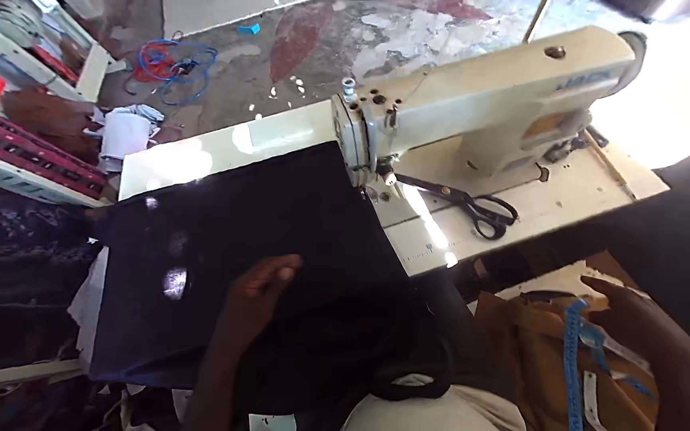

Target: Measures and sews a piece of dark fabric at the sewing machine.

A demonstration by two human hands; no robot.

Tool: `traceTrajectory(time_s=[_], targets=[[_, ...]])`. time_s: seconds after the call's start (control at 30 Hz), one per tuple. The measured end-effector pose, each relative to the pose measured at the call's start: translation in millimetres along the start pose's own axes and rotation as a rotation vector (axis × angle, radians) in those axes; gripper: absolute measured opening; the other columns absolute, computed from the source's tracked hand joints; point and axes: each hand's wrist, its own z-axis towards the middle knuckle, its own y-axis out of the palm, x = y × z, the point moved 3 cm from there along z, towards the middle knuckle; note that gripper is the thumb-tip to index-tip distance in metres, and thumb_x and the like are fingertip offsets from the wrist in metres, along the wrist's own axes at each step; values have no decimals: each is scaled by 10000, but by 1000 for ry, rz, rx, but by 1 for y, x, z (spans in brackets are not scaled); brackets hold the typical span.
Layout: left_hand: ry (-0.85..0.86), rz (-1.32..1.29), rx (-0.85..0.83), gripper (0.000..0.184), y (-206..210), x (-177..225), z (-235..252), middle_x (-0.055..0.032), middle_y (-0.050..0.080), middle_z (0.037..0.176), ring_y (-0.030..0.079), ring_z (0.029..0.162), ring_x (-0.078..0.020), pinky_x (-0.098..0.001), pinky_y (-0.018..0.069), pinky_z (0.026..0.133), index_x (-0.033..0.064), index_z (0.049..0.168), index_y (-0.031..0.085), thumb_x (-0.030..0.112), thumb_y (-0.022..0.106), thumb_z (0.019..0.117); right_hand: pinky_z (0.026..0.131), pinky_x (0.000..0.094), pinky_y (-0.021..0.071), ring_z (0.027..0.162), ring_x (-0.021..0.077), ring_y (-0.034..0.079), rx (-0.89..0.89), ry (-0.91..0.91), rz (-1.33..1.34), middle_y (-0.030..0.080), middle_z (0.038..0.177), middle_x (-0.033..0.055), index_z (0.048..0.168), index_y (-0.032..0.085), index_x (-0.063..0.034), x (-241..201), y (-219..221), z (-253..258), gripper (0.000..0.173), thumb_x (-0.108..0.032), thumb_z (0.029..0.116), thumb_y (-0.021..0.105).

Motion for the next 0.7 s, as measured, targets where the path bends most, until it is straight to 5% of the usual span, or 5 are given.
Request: traceTrajectory(time_s=[0.1, 0.27, 0.4, 0.6, 0.7], targets=[[-236, 458, 317, 503, -89, -76, -23, -197, 543, 1481, 530, 1360, -367, -602, 414, 1123, 47, 1471, 522, 367, 477, 1086, 904, 638, 541, 1044, 404, 680, 164, -179, 258, 681, 1181, 235, 1272, 649, 2, -82, 15, -13, 294, -169, 1035, 614], [-581, 801, 419, 833, -148, -174, -31, -205, 201, 1692, 109, 1533, -540, -823, 50, 1128, 111, 1618, 314, 694, 249, 1027, 894, 414, 577, 963, 178, 699, -448, -397, 569, 731, 1063, 84, 1217, 681, -40, -202, 118, -30, 410, -383, 994, 655], [-641, 816, 423, 832, -160, -204, -15, -105, 164, 1721, 85, 1566, -456, -789, 52, 1155, 200, 1639, 277, 737, 233, 1005, 656, 334, 585, 696, 167, 698, -486, -449, 781, 745, 815, 66, 972, 686, -15, -219, 150, -42, 251, -260, 1009, 641], [-657, 791, 376, 861, -163, -192, -3, -134, 208, 1705, 100, 1567, -447, -757, 39, 1182, 162, 1623, 318, 748, 269, 994, 561, 322, 599, 680, 220, 729, -694, -327, 1061, 764, 891, 167, 1094, 676, 50, -238, 124, -67, 230, -145, 1036, 569], [-343, 652, 395, 684, -109, -132, 14, -218, 415, 1586, 309, 1500, -448, -663, 218, 1207, 45, 1520, 471, 534, 474, 1043, 530, 309, 591, 666, 204, 730, -714, -340, 1091, 770, 913, 154, 1080, 661, 30, -251, 112, -77, 222, -173, 1037, 582]])
